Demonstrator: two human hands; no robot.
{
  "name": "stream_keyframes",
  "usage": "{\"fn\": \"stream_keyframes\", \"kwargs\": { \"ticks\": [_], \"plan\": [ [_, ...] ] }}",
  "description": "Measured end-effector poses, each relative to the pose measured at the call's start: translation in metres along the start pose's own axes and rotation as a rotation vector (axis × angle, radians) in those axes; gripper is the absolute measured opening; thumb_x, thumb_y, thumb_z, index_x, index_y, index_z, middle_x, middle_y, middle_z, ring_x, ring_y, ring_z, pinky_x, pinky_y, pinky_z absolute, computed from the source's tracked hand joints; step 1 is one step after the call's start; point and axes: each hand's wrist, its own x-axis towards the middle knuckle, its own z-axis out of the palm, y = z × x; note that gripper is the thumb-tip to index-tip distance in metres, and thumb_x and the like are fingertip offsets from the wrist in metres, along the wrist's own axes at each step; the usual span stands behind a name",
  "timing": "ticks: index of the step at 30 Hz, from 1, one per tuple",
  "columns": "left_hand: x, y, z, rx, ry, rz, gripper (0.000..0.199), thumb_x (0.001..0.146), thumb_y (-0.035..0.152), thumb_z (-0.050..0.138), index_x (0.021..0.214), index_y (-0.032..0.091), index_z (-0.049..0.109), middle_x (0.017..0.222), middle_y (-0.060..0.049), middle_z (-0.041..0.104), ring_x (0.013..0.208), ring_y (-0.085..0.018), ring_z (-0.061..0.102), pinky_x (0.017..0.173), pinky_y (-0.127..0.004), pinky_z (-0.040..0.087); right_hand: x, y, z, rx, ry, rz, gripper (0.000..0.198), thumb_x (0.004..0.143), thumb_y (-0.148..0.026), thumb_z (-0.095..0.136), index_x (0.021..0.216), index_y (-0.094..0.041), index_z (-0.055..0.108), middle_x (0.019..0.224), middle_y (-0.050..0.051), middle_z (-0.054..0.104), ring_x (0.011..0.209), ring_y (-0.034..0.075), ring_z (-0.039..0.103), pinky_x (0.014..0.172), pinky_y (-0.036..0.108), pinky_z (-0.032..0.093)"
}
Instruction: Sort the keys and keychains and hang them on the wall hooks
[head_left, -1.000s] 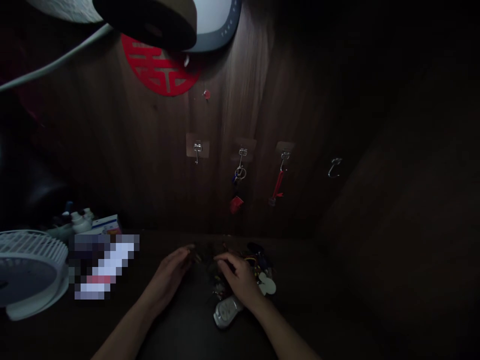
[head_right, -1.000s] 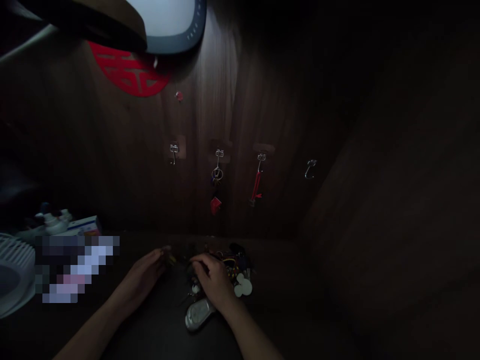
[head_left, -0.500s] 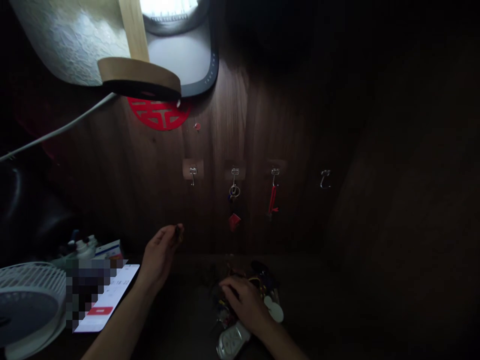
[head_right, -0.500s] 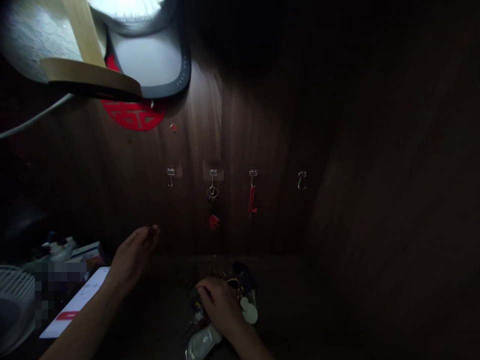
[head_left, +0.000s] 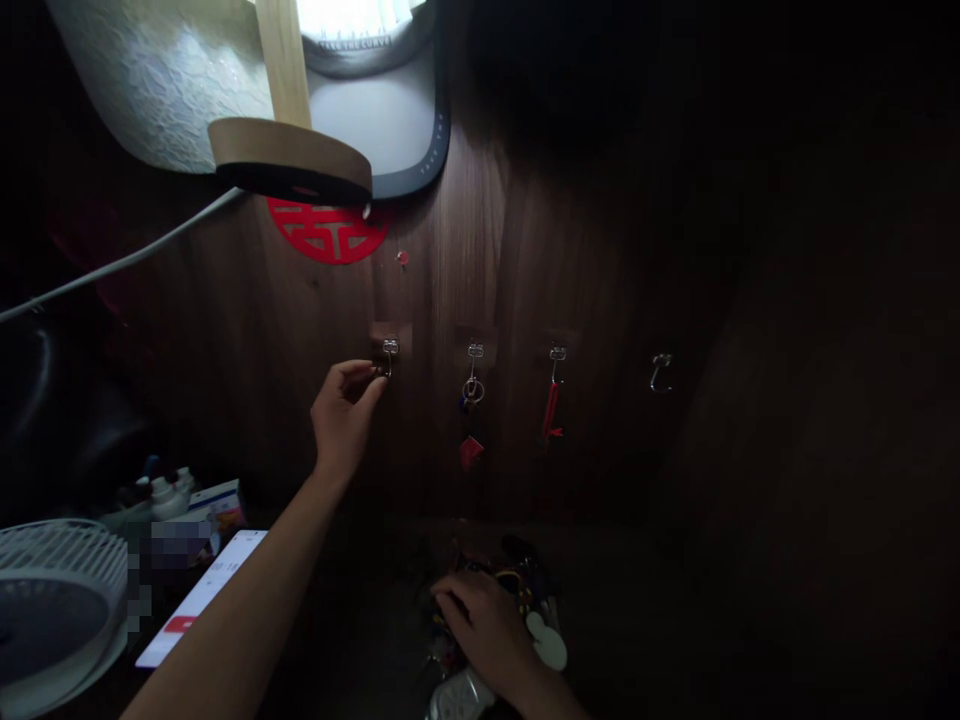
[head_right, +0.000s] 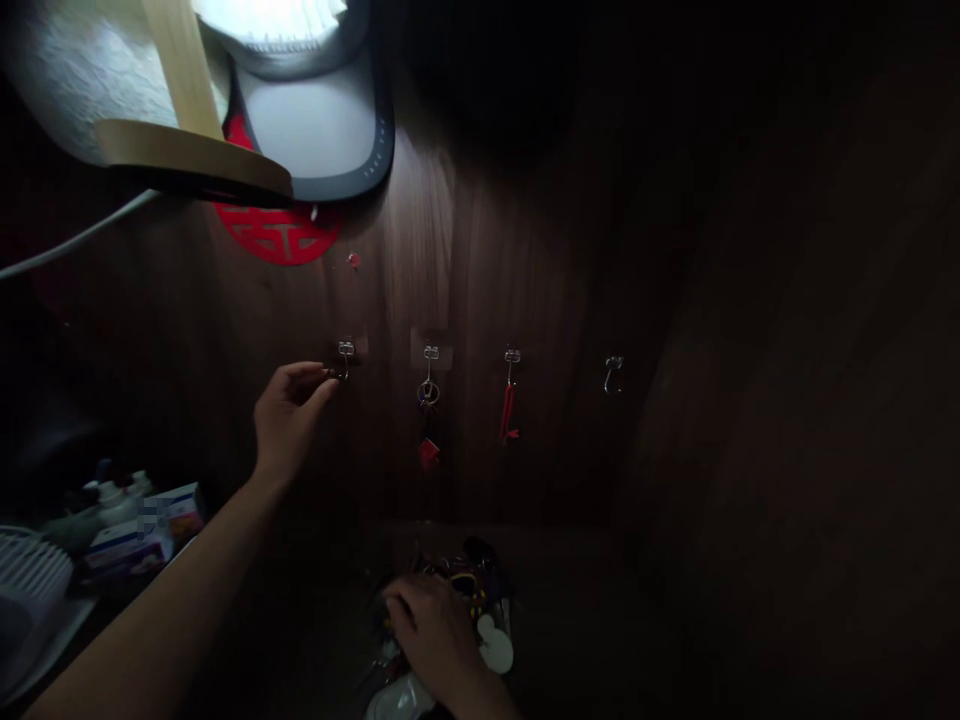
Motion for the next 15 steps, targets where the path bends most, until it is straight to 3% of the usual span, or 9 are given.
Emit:
{"fn": "stream_keyframes", "kwargs": {
  "ticks": [7, 15],
  "plan": [
    [-0.001, -0.01, 0.007, 0.202, -0.055, 0.055, 0.018, 0.076, 0.028, 0.062, 0.092, 0.021, 0.065, 0.09, -0.001, 0.071, 0.085, -0.017, 0.066, 0.081, -0.03, 0.049, 0.002, 0.0, 0.0, 0.0, -0.004, 0.008, 0.021, 0.087, -0.019, 0.047, 0.089, -0.026, 0.067, 0.089, -0.001, 0.071, 0.087, 0.016, 0.063, 0.078, 0.025, 0.039],
    [-0.007, -0.021, 0.016, 0.19, -0.026, -0.012, 0.019, 0.073, 0.029, 0.064, 0.09, 0.021, 0.062, 0.087, 0.0, 0.067, 0.082, -0.017, 0.063, 0.078, -0.029, 0.048, 0.003, 0.0, 0.002, -0.002, -0.01, 0.011, 0.021, 0.088, -0.02, 0.047, 0.089, -0.027, 0.067, 0.09, -0.002, 0.071, 0.087, 0.016, 0.063, 0.078, 0.026, 0.039]
  ]
}}
